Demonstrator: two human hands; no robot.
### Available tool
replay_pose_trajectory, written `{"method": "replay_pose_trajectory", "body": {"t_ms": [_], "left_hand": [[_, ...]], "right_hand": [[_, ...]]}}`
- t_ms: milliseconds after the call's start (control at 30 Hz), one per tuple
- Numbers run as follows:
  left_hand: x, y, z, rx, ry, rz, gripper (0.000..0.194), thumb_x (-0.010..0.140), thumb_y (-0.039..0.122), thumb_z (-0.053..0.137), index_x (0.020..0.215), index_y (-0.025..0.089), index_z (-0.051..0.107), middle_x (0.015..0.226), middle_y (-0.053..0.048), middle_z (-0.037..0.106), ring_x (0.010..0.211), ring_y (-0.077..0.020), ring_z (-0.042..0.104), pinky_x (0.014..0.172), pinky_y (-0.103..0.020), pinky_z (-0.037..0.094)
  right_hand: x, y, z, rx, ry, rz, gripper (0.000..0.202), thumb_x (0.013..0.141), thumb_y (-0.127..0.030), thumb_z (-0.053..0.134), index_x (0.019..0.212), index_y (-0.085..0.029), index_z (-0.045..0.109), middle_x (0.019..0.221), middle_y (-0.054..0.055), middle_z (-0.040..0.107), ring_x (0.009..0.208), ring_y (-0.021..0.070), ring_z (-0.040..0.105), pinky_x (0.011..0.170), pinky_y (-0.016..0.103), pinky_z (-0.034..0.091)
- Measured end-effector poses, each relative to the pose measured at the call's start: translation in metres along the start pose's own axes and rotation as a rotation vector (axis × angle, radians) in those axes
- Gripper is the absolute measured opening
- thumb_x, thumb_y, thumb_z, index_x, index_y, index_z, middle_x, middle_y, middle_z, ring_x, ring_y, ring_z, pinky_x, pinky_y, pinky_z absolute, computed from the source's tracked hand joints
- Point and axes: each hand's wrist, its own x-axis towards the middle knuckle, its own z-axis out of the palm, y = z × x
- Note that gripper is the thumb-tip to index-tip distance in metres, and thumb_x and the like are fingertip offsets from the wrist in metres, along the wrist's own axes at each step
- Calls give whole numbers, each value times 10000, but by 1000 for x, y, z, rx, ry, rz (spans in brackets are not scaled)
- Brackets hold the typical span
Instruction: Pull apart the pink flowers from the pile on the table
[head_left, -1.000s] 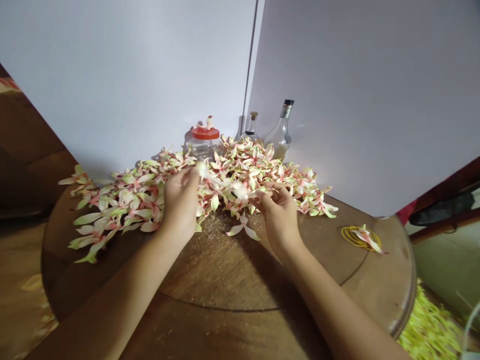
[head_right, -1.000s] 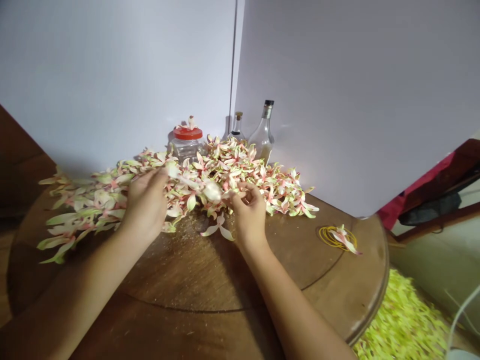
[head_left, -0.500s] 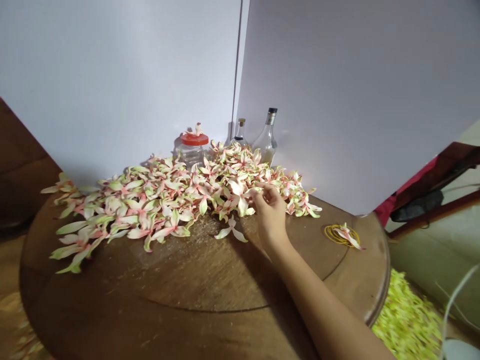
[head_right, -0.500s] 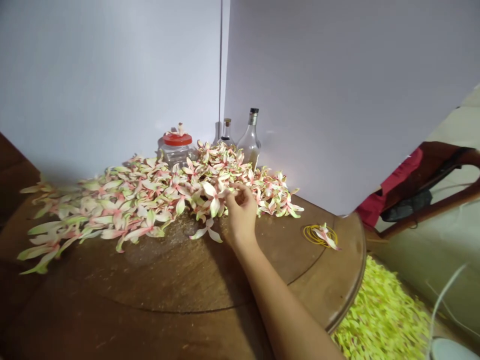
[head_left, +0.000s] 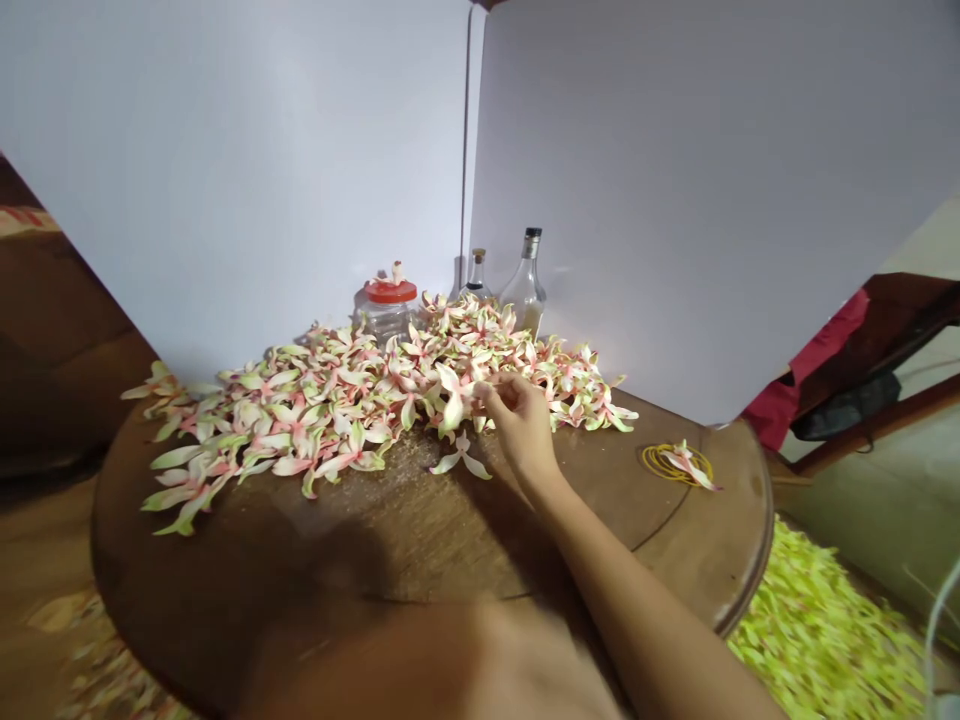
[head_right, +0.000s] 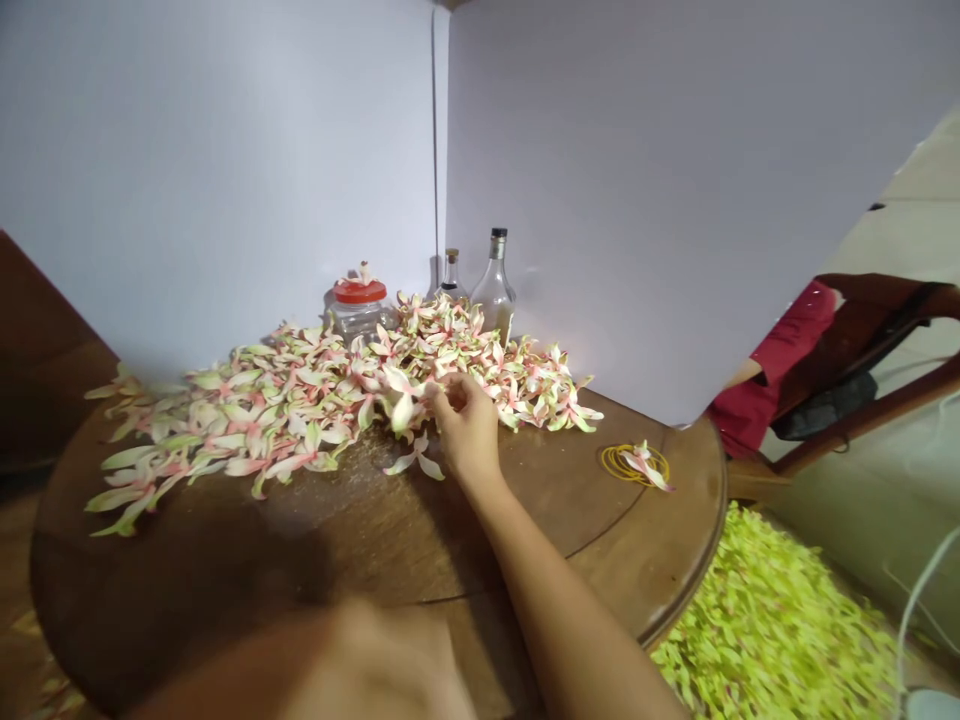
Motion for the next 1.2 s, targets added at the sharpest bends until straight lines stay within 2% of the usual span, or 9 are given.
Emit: {"method": "replay_pose_trajectory", "body": {"t_ms": [33,67,100,167,233,333,467,767,1200], "left_hand": [[2,-9,-23,53,112,-27,188,976,361,559,1110,302,678,1130,-73,694,1086,-235,662,886,-381,566],[4,-20,-45,208,386,-78,179,996,305,523,1077,270,679,1082,-72,706,1045,-221,670,907,-386,554],[6,-33,-66,383,579,-78,160,990,251,529,1032,232,682,1069,-83,706,1038,-223,665,929,-399,539],[8,-61,-96,608,645,-9,106,955,197,584,978,190,687,1045,-90,699,1013,-221,653,918,-396,527],[7,-85,-109,659,666,21,72,929,190,633,969,182,693,1003,-76,704,955,-200,657,869,-355,532],[0,-104,-109,611,675,-41,88,899,179,677,981,197,704,971,-50,724,869,-174,669,803,-314,538],[-7,-107,-105,565,713,-51,80,847,135,717,900,192,701,902,-28,735,791,-156,674,733,-279,530],[-9,-113,-109,389,735,-77,96,864,130,683,857,211,734,824,0,751,728,-137,682,682,-257,514],[-7,-107,-104,531,721,-135,116,948,139,545,864,180,614,907,-23,675,861,-166,613,784,-319,471]], "right_hand": [[-2,-1,1,-50,-57,-22,157,878,-349,636,853,-193,629,756,21,658,711,169,609,663,292,465],[-4,-2,2,-103,-111,-48,135,880,-320,625,840,-192,639,762,19,666,720,168,608,670,288,458],[-5,-2,4,-147,-158,-68,110,875,-289,619,833,-192,650,763,14,668,719,164,601,669,282,450],[-9,1,8,-159,-234,-52,71,858,-248,621,834,-192,657,755,0,666,703,155,595,656,269,443],[-10,5,12,-46,-281,49,71,843,-262,648,845,-191,638,733,-11,663,674,148,605,636,260,455],[-9,10,16,185,-309,228,198,809,-349,724,838,-189,610,741,-1,684,678,150,652,672,274,512],[-9,5,19,305,-262,350,320,765,-456,782,833,-173,649,775,22,708,699,145,682,725,287,556],[-13,-3,19,314,-312,335,326,763,-462,799,833,-176,661,722,1,681,651,122,644,665,252,520],[-11,-1,19,326,-287,311,351,677,-323,878,907,-183,655,707,-43,658,705,112,665,742,249,531]]}}
